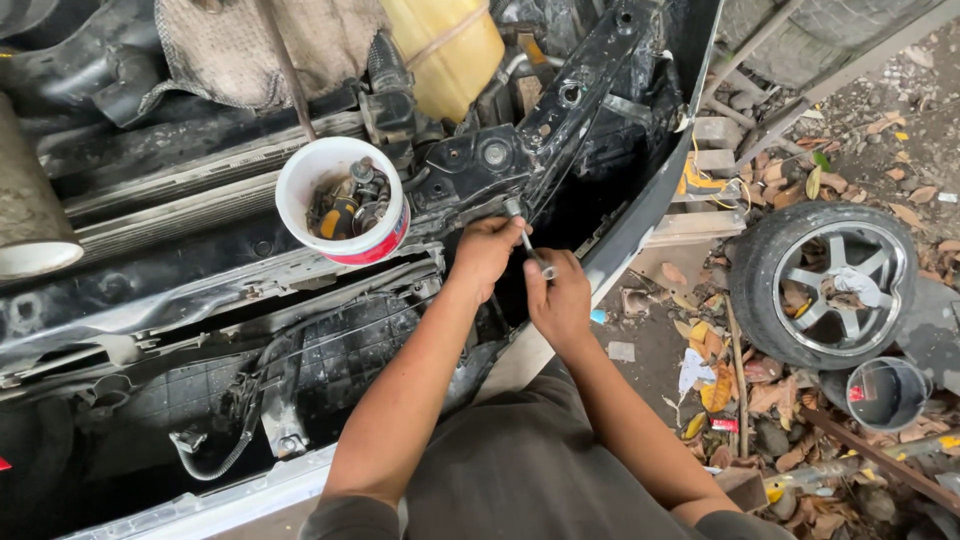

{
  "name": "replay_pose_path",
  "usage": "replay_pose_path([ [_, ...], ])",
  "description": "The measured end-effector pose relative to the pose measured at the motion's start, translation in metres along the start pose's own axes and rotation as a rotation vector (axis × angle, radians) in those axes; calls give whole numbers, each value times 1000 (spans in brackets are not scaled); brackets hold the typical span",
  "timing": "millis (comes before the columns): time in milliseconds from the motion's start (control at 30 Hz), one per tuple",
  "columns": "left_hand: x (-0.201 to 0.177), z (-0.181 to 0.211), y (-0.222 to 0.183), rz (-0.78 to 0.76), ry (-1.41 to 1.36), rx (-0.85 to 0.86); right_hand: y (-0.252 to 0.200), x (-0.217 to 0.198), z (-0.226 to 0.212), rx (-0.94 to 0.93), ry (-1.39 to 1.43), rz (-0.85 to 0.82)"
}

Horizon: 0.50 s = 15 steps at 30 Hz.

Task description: The recorder is assembling or securing parts in the engine bay near the radiator and front bumper using various hand tools.

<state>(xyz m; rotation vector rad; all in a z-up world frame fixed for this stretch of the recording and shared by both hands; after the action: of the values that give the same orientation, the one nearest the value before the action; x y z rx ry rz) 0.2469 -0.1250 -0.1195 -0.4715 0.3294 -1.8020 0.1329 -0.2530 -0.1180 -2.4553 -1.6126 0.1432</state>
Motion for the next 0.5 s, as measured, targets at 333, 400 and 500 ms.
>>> replay_pose_path([
  [333,8,-22,9,-72,-101,-143,10,21,22,272,351,-139],
  [400,5,-19,10,-46,-48,-70,-3,28,17,367,413,-200],
  [500,2,-13,8,-13,17,-31,-10,10,-47,-148,-59,-89],
])
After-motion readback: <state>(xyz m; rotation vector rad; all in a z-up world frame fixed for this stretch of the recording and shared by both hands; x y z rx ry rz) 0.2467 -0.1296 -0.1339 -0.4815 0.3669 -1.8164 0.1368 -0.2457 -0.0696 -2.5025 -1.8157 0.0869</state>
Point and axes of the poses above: each hand's wrist, its own y-axis towards the middle knuckle, its own x-axis out of the palm, z = x × y, the point moved 9 cm from there along y, towards the middle knuckle, and after that the axes turned 3 degrees about -x, right-handed, at the moved point
